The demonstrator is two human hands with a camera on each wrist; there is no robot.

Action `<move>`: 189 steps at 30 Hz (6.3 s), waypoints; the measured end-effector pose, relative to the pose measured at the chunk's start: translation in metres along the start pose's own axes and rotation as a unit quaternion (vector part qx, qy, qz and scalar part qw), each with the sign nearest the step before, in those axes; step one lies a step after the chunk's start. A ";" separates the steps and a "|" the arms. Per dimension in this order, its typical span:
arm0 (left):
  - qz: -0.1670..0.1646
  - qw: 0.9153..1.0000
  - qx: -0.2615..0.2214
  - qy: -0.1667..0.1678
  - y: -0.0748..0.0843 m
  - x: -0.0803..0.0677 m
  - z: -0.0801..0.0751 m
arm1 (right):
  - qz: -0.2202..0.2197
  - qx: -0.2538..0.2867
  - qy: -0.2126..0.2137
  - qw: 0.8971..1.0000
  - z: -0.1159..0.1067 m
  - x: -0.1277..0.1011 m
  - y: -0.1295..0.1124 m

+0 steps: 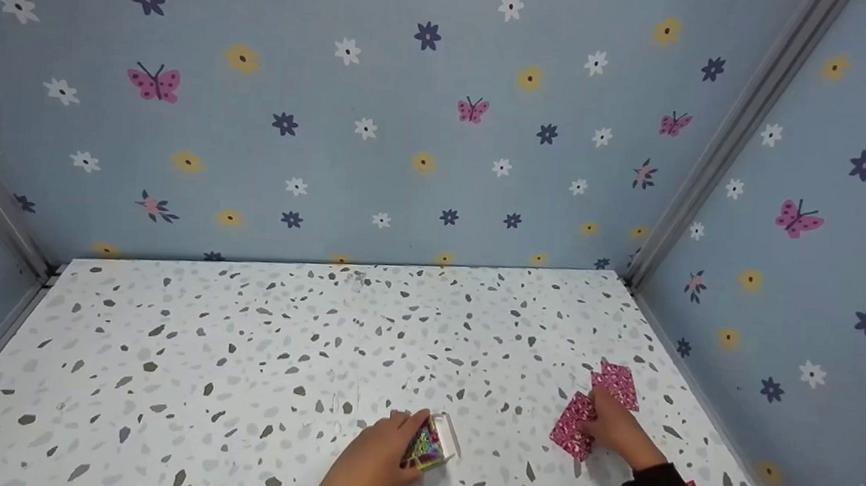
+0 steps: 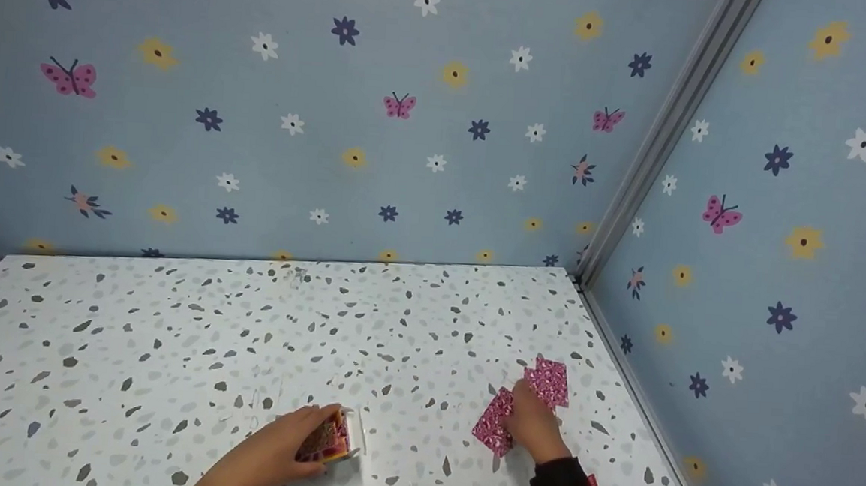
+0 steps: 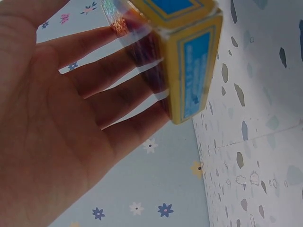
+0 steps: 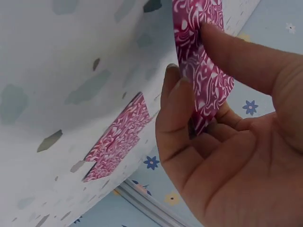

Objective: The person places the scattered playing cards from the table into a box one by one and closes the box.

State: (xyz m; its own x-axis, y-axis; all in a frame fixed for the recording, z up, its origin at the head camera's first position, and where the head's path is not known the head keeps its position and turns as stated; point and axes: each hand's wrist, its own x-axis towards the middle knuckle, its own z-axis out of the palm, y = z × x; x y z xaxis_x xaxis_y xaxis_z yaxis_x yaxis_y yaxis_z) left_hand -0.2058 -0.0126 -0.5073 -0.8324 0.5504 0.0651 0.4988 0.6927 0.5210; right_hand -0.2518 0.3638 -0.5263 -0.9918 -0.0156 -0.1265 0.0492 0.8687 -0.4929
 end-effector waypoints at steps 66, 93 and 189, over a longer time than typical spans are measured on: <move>0.009 0.997 0.016 0.070 0.004 0.004 -0.002 | -0.115 0.374 -0.178 0.903 0.007 -0.018 -0.137; 0.001 0.999 0.005 0.049 0.005 0.004 -0.004 | -0.199 0.248 -0.206 0.926 0.011 -0.024 -0.154; -0.038 0.999 -0.008 0.011 0.000 0.002 -0.005 | 0.040 -0.108 -0.036 0.993 -0.033 0.042 0.062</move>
State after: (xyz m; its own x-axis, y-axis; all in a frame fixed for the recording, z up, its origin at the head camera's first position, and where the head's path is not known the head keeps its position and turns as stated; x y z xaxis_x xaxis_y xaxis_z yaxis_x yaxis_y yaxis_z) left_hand -0.2089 -0.0137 -0.5032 -0.8728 0.4862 0.0436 0.4302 0.7240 0.5393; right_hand -0.2938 0.4328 -0.5339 -0.9743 0.0290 -0.2234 0.0932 0.9547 -0.2827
